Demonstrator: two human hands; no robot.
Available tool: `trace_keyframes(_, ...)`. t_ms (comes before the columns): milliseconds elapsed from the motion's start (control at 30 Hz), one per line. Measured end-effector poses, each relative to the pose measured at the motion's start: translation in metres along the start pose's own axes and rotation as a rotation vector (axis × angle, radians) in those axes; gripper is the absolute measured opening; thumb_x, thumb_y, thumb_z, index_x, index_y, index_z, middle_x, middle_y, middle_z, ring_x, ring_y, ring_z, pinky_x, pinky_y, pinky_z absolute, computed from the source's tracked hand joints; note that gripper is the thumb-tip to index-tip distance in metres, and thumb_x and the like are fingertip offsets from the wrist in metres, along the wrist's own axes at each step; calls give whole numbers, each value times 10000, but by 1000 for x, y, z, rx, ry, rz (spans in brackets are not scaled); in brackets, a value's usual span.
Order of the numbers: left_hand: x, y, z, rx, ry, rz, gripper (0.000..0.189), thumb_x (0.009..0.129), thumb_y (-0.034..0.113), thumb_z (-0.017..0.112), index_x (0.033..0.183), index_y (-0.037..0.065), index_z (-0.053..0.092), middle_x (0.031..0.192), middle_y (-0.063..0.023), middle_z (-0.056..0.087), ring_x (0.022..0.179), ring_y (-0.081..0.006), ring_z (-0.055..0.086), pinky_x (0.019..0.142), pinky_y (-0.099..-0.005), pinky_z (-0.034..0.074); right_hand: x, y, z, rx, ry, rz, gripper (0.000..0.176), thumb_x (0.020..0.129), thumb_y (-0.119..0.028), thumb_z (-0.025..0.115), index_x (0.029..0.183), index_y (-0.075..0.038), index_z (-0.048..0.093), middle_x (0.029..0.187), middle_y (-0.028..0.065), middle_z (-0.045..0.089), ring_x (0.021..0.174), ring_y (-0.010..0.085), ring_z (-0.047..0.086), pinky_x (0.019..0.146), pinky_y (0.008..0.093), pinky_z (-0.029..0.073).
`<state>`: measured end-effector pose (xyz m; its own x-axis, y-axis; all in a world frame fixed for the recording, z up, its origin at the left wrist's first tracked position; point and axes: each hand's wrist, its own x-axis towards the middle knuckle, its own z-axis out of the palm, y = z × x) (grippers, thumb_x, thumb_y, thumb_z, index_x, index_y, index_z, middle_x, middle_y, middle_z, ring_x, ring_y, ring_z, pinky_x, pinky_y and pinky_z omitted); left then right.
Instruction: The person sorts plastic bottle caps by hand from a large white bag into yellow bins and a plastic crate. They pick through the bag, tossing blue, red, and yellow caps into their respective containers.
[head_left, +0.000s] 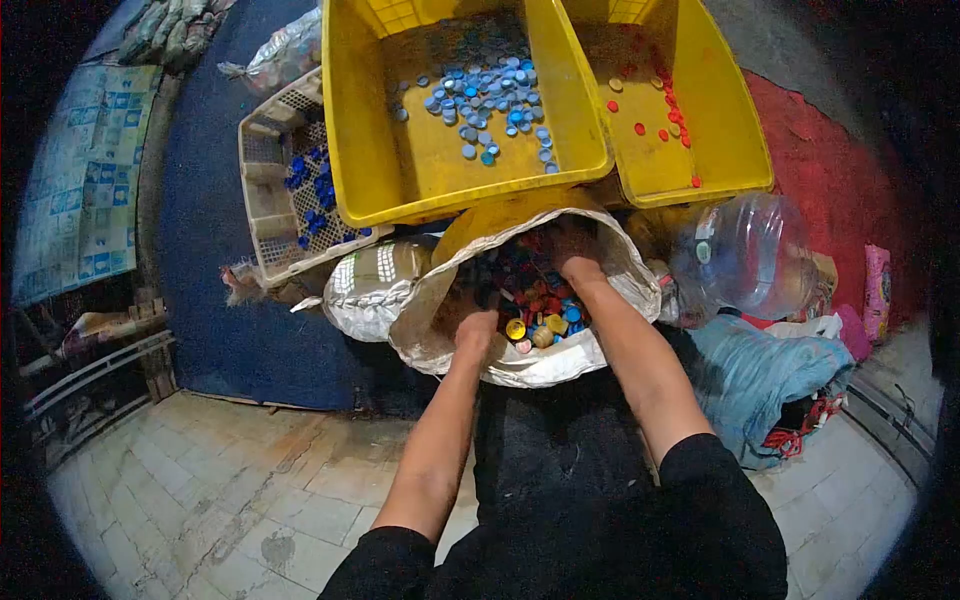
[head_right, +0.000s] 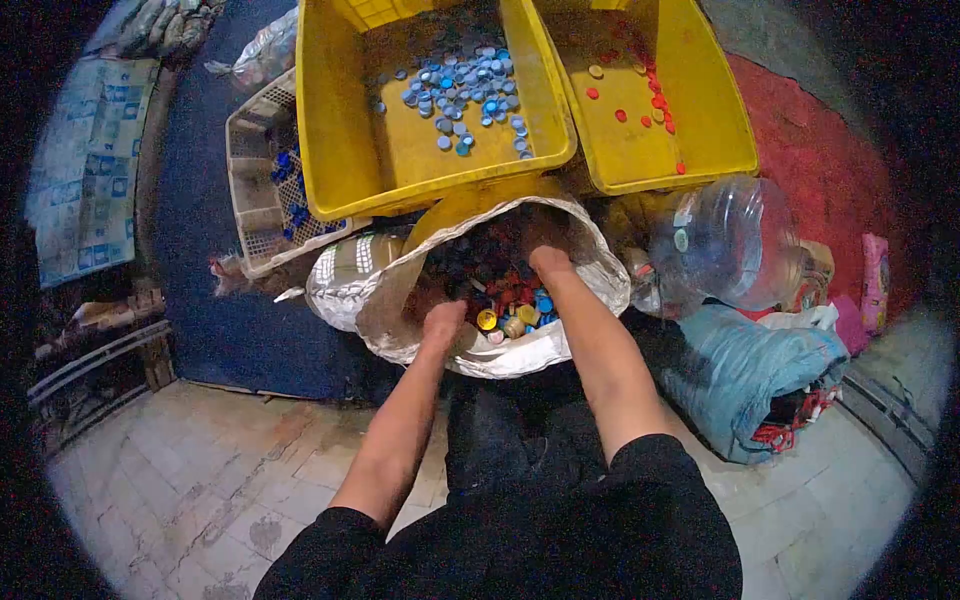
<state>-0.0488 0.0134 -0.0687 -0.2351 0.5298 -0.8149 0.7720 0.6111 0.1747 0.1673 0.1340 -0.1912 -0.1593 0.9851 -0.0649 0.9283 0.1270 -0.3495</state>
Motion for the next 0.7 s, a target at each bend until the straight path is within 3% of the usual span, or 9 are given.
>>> trace_keyframes(67,24,-18,23,39,-31,-47,461,870,367,397,977,-5,648,1056,-233,616,1000,-419,584,858,-460,461,-8,-10,-19,15,30,-57,563,845,-424,537,1320,-129,468,1356,195,441,1230,350,436,989,435,391)
trace_keyframes(133,38,-27,34,27,43,-72,455,873,351,377,990,6,650,1071,-246,606,994,-418,588,870,-460,455,-14,-52,-110,321,-261,254,533,803,-431,599,1220,-99,568,1200,205,568,1100,367,544,920,420,446)
trace_keyframes(200,56,-39,48,8,145,-7,464,868,364,382,984,3,650,1063,-248,608,984,-417,592,862,-459,457,-25,-57,-131,393,-332,253,492,779,-420,627,1127,-72,615,1102,210,606,1026,372,579,881,419,467)
trace_keyframes(267,48,-30,36,-16,253,59,474,863,377,386,977,1,651,1055,-250,611,973,-417,595,853,-458,459,-37,-62,-138,463,-401,245,459,755,-410,656,1034,-45,663,1005,215,643,953,377,615,843,418,488)
trace_keyframes(367,-29,23,-38,-157,48,-78,548,840,472,496,1072,-8,626,1048,-274,612,1089,-422,535,935,-428,409,-43,-74,-131,436,-435,137,324,761,-291,641,916,-9,683,930,231,650,912,368,631,820,423,499)
trace_keyframes(467,-60,42,-59,-334,296,159,421,825,303,563,1111,-4,600,961,-284,622,1059,-430,544,919,-428,414,-38,-91,-120,47,-802,-56,234,758,-116,558,916,10,674,958,256,635,934,381,627,841,421,496)
trace_keyframes(567,-46,42,-58,-325,325,331,355,802,152,566,1132,25,600,1007,-278,612,1033,-421,556,907,-440,427,-56,-70,-11,95,-539,-74,235,761,-102,584,955,-15,684,993,229,644,943,376,634,825,449,506)
trace_keyframes(633,-11,32,-38,-109,533,704,300,839,151,502,1091,40,621,1073,-268,593,1027,-410,560,889,-472,438,-60,-75,-23,60,-553,-85,231,765,-98,576,949,-13,688,997,229,645,942,376,636,824,449,507)
trace_keyframes(700,12,35,-33,-34,473,640,303,851,168,481,1093,51,621,1101,-259,585,1038,-400,558,890,-478,439,-56,-79,-58,21,-566,-96,228,769,-93,568,943,-11,692,1001,230,646,941,376,638,823,448,507)
